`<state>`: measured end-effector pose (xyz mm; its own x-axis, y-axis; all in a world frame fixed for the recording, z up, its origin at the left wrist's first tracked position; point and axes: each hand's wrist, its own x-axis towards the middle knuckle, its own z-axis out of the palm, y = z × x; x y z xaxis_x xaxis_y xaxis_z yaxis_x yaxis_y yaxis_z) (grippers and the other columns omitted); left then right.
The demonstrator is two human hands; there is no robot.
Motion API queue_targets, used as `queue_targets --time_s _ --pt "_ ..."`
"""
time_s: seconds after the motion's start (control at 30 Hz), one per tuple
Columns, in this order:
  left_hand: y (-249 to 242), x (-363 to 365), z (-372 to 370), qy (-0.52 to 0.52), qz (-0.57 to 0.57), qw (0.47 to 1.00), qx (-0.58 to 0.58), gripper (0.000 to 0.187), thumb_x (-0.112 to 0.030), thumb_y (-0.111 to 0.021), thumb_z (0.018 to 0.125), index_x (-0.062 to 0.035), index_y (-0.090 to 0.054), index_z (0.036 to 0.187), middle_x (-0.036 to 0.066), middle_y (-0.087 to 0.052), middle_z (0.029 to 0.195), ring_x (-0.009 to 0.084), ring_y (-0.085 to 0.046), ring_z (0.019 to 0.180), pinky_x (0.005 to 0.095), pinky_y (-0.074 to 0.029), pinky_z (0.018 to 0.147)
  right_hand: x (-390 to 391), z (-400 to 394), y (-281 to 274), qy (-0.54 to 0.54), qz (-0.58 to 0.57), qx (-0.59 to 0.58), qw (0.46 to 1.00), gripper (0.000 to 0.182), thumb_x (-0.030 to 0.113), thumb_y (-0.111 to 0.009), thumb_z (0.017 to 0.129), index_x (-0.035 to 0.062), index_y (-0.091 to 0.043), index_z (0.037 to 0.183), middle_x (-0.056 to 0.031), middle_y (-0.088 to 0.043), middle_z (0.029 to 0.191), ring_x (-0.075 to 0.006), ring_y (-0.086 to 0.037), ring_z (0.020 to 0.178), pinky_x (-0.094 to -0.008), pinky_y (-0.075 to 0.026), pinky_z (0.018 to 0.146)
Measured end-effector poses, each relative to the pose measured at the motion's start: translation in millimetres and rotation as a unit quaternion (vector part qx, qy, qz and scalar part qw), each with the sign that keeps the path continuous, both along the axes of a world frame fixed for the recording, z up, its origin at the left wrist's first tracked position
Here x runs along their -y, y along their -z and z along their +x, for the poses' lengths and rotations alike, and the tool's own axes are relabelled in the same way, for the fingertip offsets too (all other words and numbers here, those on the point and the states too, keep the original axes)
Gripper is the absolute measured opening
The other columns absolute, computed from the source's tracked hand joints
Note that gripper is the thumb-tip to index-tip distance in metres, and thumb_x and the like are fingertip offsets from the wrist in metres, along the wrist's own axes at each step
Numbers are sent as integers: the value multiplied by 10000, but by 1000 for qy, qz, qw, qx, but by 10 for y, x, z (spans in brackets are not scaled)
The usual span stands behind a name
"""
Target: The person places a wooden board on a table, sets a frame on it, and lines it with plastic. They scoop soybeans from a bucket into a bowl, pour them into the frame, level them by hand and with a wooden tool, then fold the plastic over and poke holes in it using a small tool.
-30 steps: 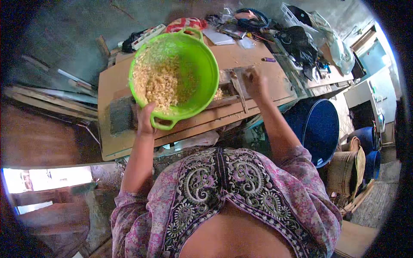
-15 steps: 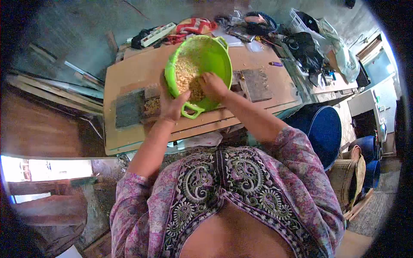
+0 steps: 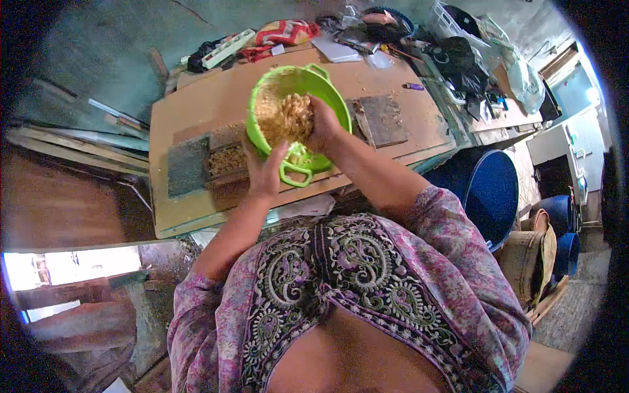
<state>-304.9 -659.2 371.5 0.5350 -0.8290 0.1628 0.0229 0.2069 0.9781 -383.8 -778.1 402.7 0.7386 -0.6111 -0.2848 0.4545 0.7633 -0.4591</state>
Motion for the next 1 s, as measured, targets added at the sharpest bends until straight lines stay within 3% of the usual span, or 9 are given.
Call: queue_targets --time_s 0.13,0.4,0.57,0.6,0.63,0.7,0.77,0.83,1.0 --pt "84 -60 36 -4 17 990 -140 748 -174 -593 712 -5 -127 1272 153 -307 1210 241 -345 1098 356 -277 942 252 -206 30 2 -63 -27 998 350 300 -294 860 39 -518 929 -109 -583 844 -243 -576 772 -384 -482 735" --pt "247 -319 198 -33 36 983 -176 792 -207 -580 709 -41 -77 1298 165 -304 1224 267 -381 1082 358 -329 906 740 -625 177 27 -39 -66 997 259 298 -379 831 97 -542 844 -70 -589 784 -222 -576 699 -391 -485 670" --pt "80 -540 73 -78 -3 995 -61 765 -187 -558 703 -41 -97 1297 145 -304 1237 255 -374 1094 353 -321 915 1032 -806 942 43 -130 -182 974 274 293 -436 812 56 -556 883 -81 -593 818 -233 -579 726 -368 -466 640" --pt "79 -560 68 -73 -5 992 -107 757 -187 -550 704 -42 -102 1296 146 -300 1239 253 -367 1102 353 -315 920 1312 -821 1441 62 -351 -226 907 304 295 -472 785 27 -575 888 -99 -603 810 -255 -579 736 -350 -453 668" --pt "82 -567 69 -68 -6 986 -153 748 -186 -542 704 -43 -108 1296 147 -297 1242 251 -359 1109 352 -309 925 1303 -838 1456 61 -350 -226 907 304 295 -472 785 27 -575 888 -99 -603 810 -255 -579 736 -350 -453 668" --pt "157 -583 98 -61 -16 988 -140 737 -181 -531 709 -43 -108 1297 146 -292 1246 250 -344 1123 352 -293 936 1144 -885 1413 76 -549 -388 736 269 255 -466 811 13 -582 815 -59 -596 762 -178 -565 687 -276 -446 629" --pt "119 -618 76 -66 -2 987 -144 744 -174 -530 709 -33 -98 1298 144 -289 1247 250 -338 1126 350 -282 942 896 -898 1140 72 -552 -406 725 212 194 -515 770 1 -596 804 -64 -605 773 -188 -562 699 -266 -432 664" --pt "223 -640 124 -74 6 989 -129 747 -173 -532 711 -28 -94 1298 141 -289 1247 246 -335 1127 348 -283 942 816 -930 983 21 -655 -425 625 159 109 -505 726 11 -598 810 -82 -601 767 -199 -557 704 -278 -433 682" --pt "271 -663 146 -85 -1 988 -130 758 -170 -542 712 -13 -85 1297 133 -289 1245 237 -333 1125 346 -283 940 725 -962 795 -19 -686 -401 607 166 76 -459 709 4 -586 789 -102 -591 769 -199 -556 727 -284 -437 688"
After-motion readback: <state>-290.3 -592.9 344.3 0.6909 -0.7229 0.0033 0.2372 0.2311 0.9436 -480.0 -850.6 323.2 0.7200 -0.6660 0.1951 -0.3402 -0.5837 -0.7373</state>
